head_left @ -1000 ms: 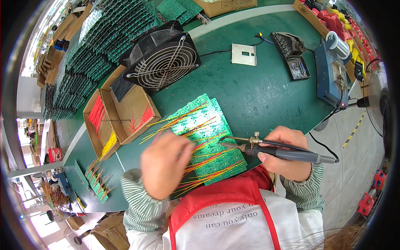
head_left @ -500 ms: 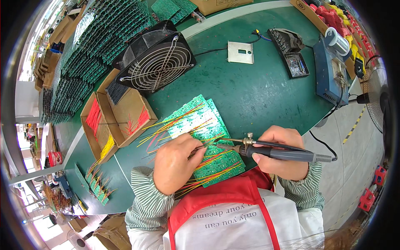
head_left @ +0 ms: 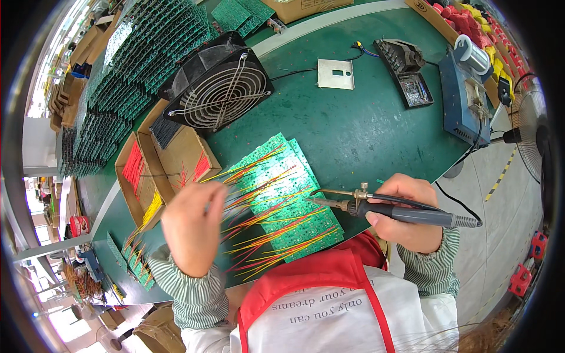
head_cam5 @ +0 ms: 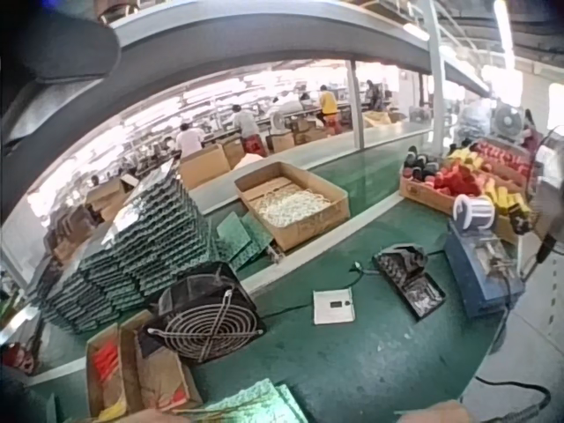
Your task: The person takes wires from boxes, positions them onto circuit boards, and solders them onto the boards using a soldering iron.
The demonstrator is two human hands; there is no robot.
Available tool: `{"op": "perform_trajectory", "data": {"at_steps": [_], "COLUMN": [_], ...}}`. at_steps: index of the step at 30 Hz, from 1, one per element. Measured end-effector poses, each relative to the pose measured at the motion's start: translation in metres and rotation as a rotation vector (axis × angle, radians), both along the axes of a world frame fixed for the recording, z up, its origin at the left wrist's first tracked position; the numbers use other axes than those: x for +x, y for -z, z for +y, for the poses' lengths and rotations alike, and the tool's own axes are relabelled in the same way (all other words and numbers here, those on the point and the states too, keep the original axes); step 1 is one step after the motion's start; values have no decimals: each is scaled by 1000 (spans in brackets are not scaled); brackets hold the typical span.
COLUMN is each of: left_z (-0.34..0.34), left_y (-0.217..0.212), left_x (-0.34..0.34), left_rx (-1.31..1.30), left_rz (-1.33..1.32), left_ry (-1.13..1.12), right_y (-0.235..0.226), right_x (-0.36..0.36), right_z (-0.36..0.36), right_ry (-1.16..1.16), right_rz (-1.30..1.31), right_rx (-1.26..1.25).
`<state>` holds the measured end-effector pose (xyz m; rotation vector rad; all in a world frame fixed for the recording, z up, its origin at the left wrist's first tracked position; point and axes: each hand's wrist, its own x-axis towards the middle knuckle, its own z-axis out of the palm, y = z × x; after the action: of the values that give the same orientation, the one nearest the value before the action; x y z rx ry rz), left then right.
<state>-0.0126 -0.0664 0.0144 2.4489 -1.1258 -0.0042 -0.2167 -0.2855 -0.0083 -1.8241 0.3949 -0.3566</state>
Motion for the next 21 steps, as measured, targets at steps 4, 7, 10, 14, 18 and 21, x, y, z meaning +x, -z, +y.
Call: {"op": "perform_trajectory", "data": {"at_steps": [4, 7, 10, 14, 18, 21], "left_z": [-19, -31, -37, -42, -43, -44], "left_y": [1, 21, 32, 35, 34, 35], "left_x": [-18, -30, -31, -32, -31, -30], "left_rx": [30, 15, -22, -4, 61, 63], "left_rz": [-16, 137, 200, 256, 304, 310], "left_ry": [158, 265, 336, 342, 305, 304], "right_y": [0, -3, -5, -1, 3, 2], "right_x": [-3, -6, -8, -8, -4, -1], "right_z": [0, -3, -5, -6, -6, -6], "right_ry": [49, 57, 43, 51, 39, 43], "right_rz": [-23, -14, 13, -3, -22, -9], "right_rx": [59, 58, 30, 54, 51, 79]}}
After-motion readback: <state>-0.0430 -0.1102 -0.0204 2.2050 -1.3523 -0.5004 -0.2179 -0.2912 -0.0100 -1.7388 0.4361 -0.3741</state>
